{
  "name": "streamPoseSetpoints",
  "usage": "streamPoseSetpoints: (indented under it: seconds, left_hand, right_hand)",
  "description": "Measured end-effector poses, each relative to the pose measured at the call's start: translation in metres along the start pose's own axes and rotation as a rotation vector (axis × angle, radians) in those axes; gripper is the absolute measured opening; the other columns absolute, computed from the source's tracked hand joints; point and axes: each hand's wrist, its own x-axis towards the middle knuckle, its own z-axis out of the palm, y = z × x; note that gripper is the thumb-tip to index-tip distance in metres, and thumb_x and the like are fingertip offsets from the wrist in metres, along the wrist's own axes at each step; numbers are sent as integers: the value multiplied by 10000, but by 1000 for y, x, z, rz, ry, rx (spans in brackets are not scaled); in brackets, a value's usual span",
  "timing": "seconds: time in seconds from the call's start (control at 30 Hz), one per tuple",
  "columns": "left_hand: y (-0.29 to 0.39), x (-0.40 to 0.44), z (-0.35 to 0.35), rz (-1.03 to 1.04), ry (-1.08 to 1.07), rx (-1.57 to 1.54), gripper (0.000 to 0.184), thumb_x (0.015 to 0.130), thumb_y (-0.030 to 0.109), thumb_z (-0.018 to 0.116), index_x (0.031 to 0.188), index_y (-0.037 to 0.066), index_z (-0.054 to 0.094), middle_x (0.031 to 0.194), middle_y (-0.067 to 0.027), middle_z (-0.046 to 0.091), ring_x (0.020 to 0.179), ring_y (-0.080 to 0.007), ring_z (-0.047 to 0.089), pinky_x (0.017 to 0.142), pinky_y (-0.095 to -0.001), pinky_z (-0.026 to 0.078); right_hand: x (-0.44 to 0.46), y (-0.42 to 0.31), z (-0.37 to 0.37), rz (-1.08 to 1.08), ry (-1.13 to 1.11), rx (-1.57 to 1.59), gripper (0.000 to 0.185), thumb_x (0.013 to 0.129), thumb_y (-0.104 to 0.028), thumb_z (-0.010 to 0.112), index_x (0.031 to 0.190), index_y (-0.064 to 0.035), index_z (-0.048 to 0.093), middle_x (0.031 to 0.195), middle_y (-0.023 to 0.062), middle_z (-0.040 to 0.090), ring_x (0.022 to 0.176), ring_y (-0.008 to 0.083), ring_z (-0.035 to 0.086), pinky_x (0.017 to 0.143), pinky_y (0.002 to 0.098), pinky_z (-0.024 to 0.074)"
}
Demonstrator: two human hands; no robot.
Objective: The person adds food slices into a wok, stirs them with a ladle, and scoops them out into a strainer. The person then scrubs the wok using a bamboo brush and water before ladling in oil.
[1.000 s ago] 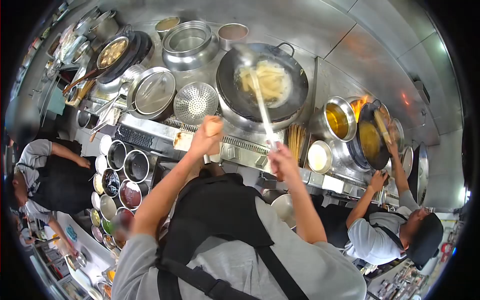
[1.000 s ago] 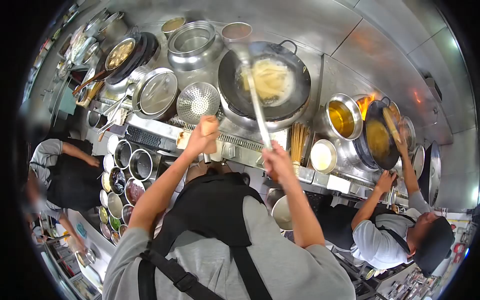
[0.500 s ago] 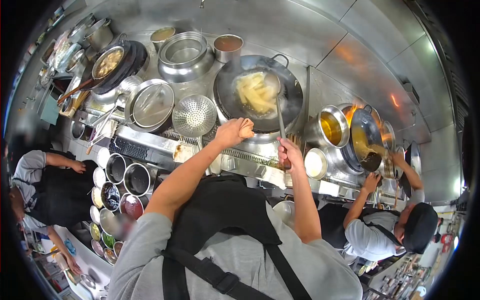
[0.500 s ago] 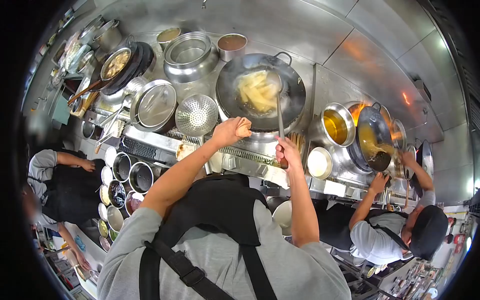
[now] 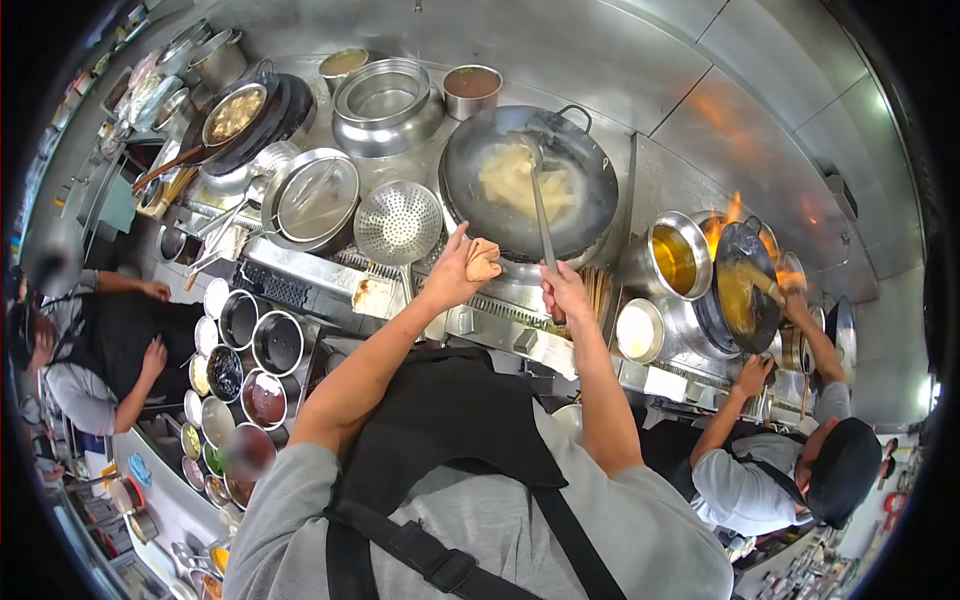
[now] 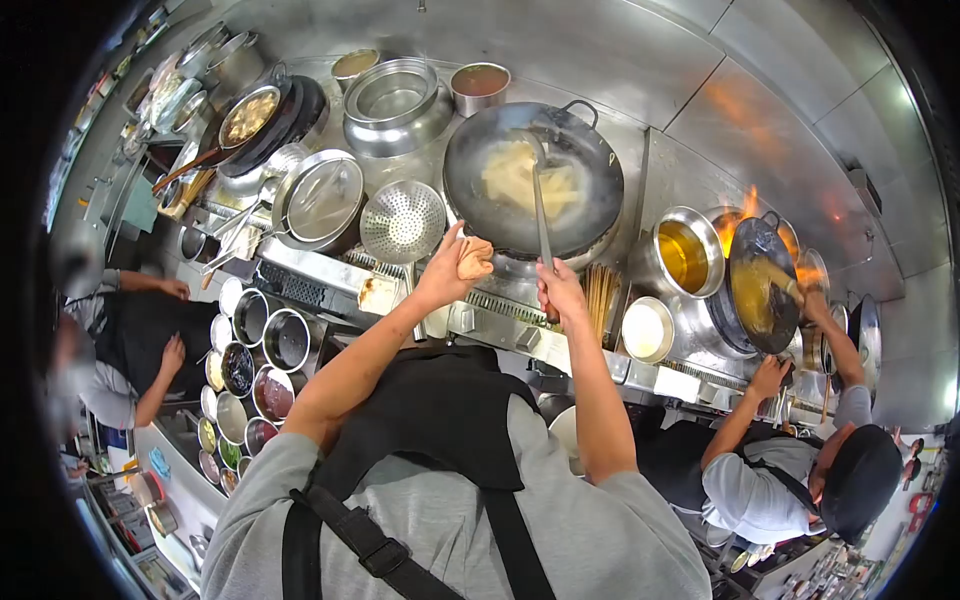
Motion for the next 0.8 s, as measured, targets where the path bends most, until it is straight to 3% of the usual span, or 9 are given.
streamPoseSetpoints:
  seconds: [0.03,0.1,0.2,0.3,0.37,0.43,0.5,0.63,0.8]
  left_hand:
    - [2,-5,0,44,103,38,487,790,258,793,1194,52,613,1357,-191,540,1297,-373,494,1038,-427,433]
    - [-4,-11,3,79,81,159,465,798,205,779,1196,40,602,1246,-172,600,1214,-328,564,1011,-389,452]
    - [-7,-23,7,-223,69,-357,471,784,50,731,1226,47,567,1150,-50,627,1031,-158,603,917,-294,483]
    - [-15,-35,17,-382,161,-604,497,781,22,715,1247,50,545,1122,-27,633,1004,-139,605,908,-292,488]
    - [-26,-40,22,-381,179,-560,514,780,18,704,1262,61,533,1081,-37,640,964,-155,622,875,-301,505]
    - [-19,-43,17,-567,165,-735,486,809,76,730,1255,54,538,1041,-52,643,905,-168,640,826,-324,528]
    - [-14,-44,15,-621,134,-773,468,821,126,746,1240,48,553,1038,-52,645,909,-166,637,817,-328,527]
    - [-4,-45,17,-715,151,-790,466,856,301,774,1172,20,579,976,-49,649,848,-159,643,763,-322,537]
    - [-14,-39,18,-825,108,-931,459,866,382,755,1112,30,592,944,-63,646,788,-182,654,705,-340,549]
  right_hand:
    - [-7,2,1,-11,-29,-14,141,988,-198,564,1088,-101,540,664,-29,487,448,72,445,376,251,384]
    - [-24,7,1,5,-37,7,151,986,-203,569,1096,-103,547,661,-30,489,440,68,443,370,252,383]
    - [-48,18,-2,-24,-28,-177,160,994,-201,556,1111,-94,534,658,-31,490,421,64,437,354,251,379]
    - [-80,24,6,-7,-57,-227,136,994,-202,557,1031,-82,504,646,-13,489,438,86,465,357,252,383]
    - [-92,34,25,11,-34,-143,131,998,-194,550,1026,-77,501,645,-11,483,433,84,457,357,249,378]
    - [-95,42,44,14,-52,88,216,999,-202,552,1172,-75,530,670,-21,476,424,62,433,352,249,372]
    - [-89,47,58,12,-17,81,244,995,-209,558,1196,-74,529,673,-21,479,426,68,432,355,249,370]
    - [-69,45,45,-113,114,118,223,987,-222,572,1151,-75,539,634,-15,469,423,84,441,354,251,375]
    - [-38,29,7,-173,343,137,121,998,-192,560,997,-74,534,642,-4,499,422,88,463,350,259,387]
